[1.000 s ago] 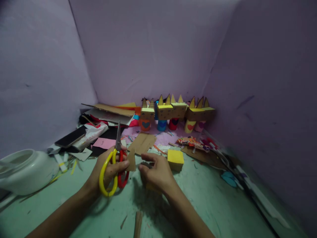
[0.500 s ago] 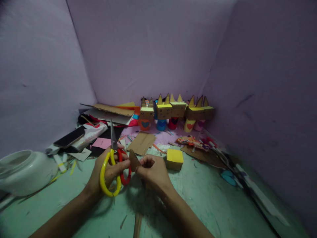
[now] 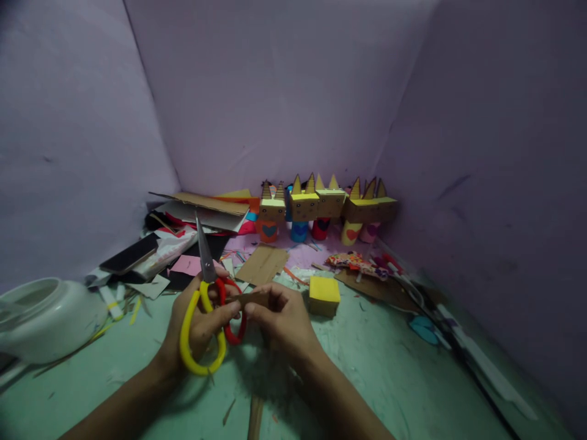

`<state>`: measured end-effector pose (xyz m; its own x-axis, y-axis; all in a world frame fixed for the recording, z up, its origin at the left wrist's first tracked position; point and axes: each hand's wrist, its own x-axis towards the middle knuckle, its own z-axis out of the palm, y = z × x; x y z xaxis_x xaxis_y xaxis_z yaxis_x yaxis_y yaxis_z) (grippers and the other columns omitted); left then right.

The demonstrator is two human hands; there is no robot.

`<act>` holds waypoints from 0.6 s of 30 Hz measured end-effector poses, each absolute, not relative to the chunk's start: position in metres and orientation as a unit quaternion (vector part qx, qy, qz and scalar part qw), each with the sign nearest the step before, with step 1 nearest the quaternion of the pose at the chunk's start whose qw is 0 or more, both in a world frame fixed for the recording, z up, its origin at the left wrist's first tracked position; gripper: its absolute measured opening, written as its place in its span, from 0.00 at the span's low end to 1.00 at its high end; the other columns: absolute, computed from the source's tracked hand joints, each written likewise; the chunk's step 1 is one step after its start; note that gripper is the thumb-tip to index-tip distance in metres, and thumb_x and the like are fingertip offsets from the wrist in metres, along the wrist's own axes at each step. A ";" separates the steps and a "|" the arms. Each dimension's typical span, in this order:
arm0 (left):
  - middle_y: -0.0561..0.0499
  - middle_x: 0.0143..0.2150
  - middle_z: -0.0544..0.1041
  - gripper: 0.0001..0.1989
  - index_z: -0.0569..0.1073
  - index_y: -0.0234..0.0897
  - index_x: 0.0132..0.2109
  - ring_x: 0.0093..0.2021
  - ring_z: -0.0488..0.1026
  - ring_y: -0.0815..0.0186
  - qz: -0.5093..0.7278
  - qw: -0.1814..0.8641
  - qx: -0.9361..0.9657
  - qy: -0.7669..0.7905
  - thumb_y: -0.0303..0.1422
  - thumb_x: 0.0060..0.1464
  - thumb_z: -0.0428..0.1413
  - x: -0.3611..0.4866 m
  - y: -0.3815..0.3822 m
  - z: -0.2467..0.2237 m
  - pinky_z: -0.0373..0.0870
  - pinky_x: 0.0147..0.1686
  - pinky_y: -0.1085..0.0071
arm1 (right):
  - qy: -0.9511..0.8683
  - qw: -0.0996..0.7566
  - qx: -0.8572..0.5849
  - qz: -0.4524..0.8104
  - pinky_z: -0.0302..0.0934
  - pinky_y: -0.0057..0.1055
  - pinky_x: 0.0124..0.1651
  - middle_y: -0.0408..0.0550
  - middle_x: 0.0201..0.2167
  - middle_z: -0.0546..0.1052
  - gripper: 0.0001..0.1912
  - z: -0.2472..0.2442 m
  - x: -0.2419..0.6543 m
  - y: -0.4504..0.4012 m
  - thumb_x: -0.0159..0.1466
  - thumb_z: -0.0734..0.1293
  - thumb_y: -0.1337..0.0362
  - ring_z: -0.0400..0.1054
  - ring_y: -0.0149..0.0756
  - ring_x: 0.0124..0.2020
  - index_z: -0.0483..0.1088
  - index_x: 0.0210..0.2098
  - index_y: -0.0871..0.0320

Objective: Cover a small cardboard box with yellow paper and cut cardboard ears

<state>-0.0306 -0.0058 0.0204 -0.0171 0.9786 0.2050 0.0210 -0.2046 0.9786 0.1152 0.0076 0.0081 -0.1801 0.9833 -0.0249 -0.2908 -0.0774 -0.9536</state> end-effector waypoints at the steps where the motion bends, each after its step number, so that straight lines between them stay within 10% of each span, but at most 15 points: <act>1: 0.56 0.28 0.69 0.19 0.61 0.37 0.43 0.26 0.68 0.70 0.551 0.436 0.546 0.457 0.31 0.43 0.58 -0.029 -0.007 0.020 0.67 0.25 0.75 | -0.440 0.511 -0.383 0.632 0.54 0.23 0.23 0.39 0.18 0.71 0.14 0.007 0.114 0.007 0.41 0.75 0.64 0.61 0.26 0.20 0.71 0.26 0.61; 18: 0.55 0.23 0.70 0.11 0.64 0.37 0.39 0.22 0.69 0.67 0.436 0.318 0.637 0.550 0.41 0.55 0.47 -0.035 -0.005 0.024 0.67 0.23 0.72 | -0.292 0.589 -0.364 0.660 0.64 0.23 0.26 0.45 0.21 0.76 0.15 0.015 0.121 0.014 0.36 0.77 0.66 0.68 0.28 0.21 0.74 0.24 0.62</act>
<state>-0.0350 -0.0050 0.0244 0.0152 0.9784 0.2060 0.4235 -0.1930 0.8851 0.1212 0.0139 0.0149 -0.0423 0.9898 -0.1362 -0.5645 -0.1362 -0.8142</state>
